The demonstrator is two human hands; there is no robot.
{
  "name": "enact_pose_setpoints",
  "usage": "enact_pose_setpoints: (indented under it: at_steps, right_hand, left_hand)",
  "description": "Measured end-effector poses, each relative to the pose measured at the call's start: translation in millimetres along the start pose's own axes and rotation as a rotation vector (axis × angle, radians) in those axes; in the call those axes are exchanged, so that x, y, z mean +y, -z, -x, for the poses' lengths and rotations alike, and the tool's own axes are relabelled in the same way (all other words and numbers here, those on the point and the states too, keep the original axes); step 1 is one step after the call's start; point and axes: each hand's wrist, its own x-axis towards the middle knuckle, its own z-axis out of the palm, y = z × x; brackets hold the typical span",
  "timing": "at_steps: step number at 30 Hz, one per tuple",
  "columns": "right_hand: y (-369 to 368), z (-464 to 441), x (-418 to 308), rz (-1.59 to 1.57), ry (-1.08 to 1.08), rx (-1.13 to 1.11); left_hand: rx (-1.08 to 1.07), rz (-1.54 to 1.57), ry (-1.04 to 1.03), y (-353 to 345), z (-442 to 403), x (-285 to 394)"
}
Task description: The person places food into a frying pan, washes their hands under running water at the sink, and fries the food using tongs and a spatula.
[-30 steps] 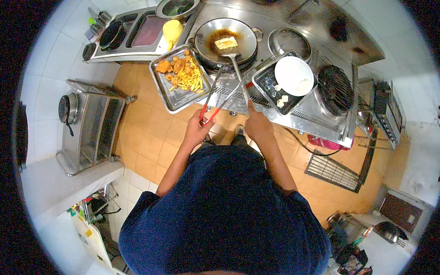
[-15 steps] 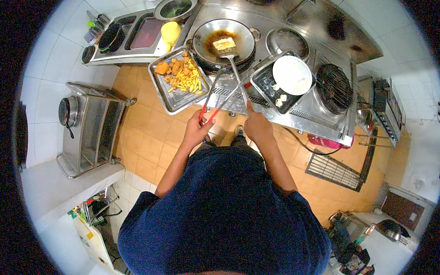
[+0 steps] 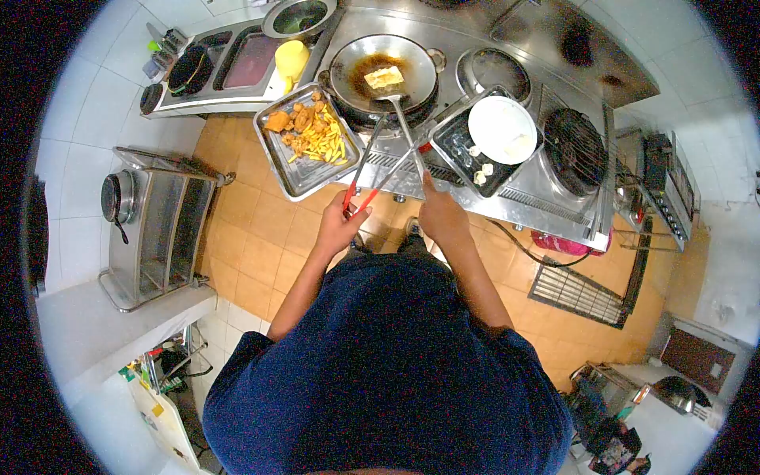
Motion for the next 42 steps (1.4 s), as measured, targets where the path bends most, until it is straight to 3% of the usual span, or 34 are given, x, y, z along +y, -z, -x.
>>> enact_pose_setpoints:
  at_steps: [11,26,42]
  right_hand:
    - [22,7,-13,0.000,0.005,0.007]
    - [-3,-14,-1,-0.004,0.064,0.053]
    - [15,3,-11,0.044,-0.031,0.018]
  left_hand:
    - [0.058,0.019,0.011,4,5,2]
    - [0.064,0.021,0.026,9,6,3]
    - [0.083,0.034,0.000,8,5,-9]
